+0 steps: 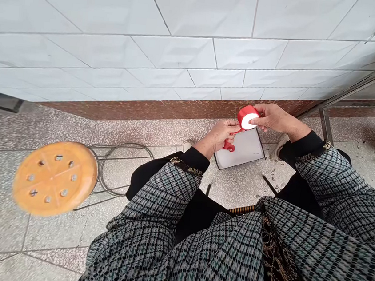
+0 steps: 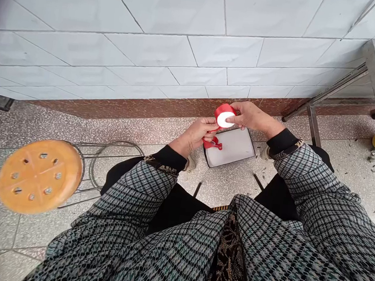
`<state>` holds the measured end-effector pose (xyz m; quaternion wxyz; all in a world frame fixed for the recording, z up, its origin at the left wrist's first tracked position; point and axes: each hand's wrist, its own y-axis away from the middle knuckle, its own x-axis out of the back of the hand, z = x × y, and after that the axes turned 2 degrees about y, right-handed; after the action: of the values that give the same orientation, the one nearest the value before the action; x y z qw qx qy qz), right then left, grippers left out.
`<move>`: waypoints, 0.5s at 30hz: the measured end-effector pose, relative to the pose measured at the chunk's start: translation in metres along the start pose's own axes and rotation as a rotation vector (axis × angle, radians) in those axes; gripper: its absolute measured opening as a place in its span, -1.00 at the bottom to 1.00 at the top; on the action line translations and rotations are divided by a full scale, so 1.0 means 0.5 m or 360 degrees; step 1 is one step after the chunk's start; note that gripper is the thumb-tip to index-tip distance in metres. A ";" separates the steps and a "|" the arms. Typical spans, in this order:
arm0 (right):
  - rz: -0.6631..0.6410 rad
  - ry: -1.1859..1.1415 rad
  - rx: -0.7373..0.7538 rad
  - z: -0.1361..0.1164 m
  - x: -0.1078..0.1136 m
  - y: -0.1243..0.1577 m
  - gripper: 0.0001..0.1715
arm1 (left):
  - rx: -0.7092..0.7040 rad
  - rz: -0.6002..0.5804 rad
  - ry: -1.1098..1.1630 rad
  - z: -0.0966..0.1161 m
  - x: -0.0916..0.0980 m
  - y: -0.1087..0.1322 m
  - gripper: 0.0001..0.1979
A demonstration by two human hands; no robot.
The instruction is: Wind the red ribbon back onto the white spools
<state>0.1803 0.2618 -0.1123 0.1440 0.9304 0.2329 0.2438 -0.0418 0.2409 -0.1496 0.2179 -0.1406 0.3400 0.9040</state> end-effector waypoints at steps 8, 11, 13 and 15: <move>0.0002 0.0621 0.0053 -0.011 -0.005 0.008 -0.81 | 0.0153 -0.0020 0.0100 -0.002 -0.002 -0.009 -0.51; 0.0064 0.0995 0.0203 -0.008 -0.006 0.006 -0.81 | 0.0125 -0.0072 0.0059 -0.004 -0.004 -0.008 -0.39; 0.0072 0.1173 0.0254 -0.005 -0.009 0.004 -0.83 | 0.0065 -0.0060 0.0027 -0.007 -0.005 -0.007 -0.36; 0.0038 0.1258 0.0258 -0.004 -0.012 0.002 -0.84 | 0.0046 -0.0051 0.0017 -0.012 -0.005 -0.006 -0.36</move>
<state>0.1751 0.2584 -0.1127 -0.0334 0.7759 0.2780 0.5652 -0.0374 0.2382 -0.1545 0.2325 -0.1476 0.3519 0.8946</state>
